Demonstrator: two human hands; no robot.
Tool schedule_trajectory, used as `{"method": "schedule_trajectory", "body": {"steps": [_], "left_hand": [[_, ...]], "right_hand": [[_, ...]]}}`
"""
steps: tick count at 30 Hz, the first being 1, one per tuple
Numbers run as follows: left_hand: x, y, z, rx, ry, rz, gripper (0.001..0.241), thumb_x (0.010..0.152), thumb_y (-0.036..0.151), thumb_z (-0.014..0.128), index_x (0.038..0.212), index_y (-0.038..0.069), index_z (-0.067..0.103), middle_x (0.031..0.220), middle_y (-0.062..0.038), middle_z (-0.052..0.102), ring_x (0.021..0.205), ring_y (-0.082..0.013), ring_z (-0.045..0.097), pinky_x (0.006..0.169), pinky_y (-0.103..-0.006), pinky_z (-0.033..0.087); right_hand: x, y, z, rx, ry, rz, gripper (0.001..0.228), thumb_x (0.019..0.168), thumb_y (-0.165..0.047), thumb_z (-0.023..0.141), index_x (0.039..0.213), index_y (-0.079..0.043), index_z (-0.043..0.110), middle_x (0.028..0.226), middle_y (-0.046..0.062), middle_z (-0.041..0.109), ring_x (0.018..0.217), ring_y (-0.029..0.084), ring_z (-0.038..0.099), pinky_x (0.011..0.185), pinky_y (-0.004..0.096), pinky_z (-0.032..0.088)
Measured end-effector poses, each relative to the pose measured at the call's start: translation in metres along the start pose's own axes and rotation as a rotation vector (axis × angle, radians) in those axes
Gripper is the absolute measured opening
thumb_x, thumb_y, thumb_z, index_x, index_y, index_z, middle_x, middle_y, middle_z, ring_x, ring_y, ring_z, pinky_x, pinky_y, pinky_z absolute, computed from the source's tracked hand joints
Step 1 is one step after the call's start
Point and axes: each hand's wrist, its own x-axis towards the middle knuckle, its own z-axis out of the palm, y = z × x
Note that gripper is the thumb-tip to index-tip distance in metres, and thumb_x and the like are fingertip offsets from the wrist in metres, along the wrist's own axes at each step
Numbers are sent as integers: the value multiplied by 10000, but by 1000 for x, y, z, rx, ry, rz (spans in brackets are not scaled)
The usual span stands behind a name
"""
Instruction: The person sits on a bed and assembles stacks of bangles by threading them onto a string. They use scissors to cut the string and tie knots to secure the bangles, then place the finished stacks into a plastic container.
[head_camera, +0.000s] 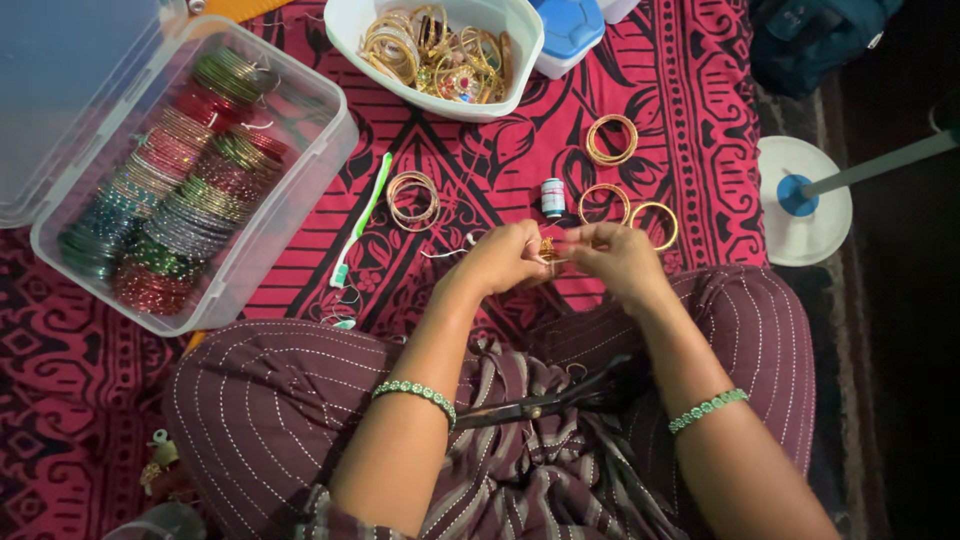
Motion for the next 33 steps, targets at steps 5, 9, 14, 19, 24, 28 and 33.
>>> {"method": "schedule_trajectory", "body": {"steps": [5, 9, 14, 19, 24, 28, 33], "left_hand": [[3, -15, 10, 68, -8, -62, 229, 805, 144, 783, 936, 69, 611, 802, -117, 724, 779, -283, 723, 694, -404, 532], [7, -33, 29, 63, -120, -124, 718, 749, 170, 826, 1367, 113, 465, 861, -111, 719, 813, -271, 689, 705, -379, 517], [12, -38, 40, -375, -285, -255, 824, 811, 125, 729, 1525, 65, 323, 974, -90, 727, 797, -181, 680, 657, -311, 527], [9, -15, 17, -909, -217, -448, 543, 933, 237, 687, 1435, 79, 554, 993, -40, 645, 747, -139, 581, 606, -270, 450], [2, 9, 10, -1208, -76, -392, 370, 964, 245, 662, 1239, -2, 641, 1045, -126, 751, 887, -255, 771, 770, -364, 646], [2, 8, 8, -1254, -19, -305, 290, 977, 165, 673, 1207, -11, 697, 1107, -136, 754, 936, -250, 762, 826, -350, 625], [3, 7, 8, -1306, -15, -273, 289, 967, 101, 690, 1208, -59, 695, 1110, -175, 735, 944, -263, 760, 855, -363, 634]], "right_hand": [[-27, -28, -2, -549, 33, 79, 212, 787, -134, 837, 996, -98, 820, 750, 63, 760, 629, 140, 671, 615, 330, 547], [-34, -36, 11, -743, 11, -42, 238, 749, -217, 872, 964, -125, 829, 770, 66, 768, 627, 136, 706, 657, 296, 554], [-33, -36, 22, -633, 32, -114, 223, 831, -246, 838, 973, -77, 807, 778, 105, 759, 674, 137, 718, 670, 298, 555], [-29, -41, 15, -283, 56, -111, 247, 836, -100, 779, 1074, -36, 756, 874, 64, 774, 755, 100, 708, 678, 271, 577], [-32, -49, 10, -17, 71, -241, 195, 885, -14, 725, 1076, 25, 726, 968, 51, 777, 851, 86, 737, 780, 236, 605], [-35, -52, 6, 14, 119, -262, 174, 900, -2, 714, 1072, 18, 720, 962, 50, 770, 848, 91, 739, 788, 232, 604], [-34, -54, 2, -109, 198, -273, 174, 904, -17, 751, 1077, 4, 741, 941, 52, 757, 848, 88, 700, 773, 221, 570]]}}
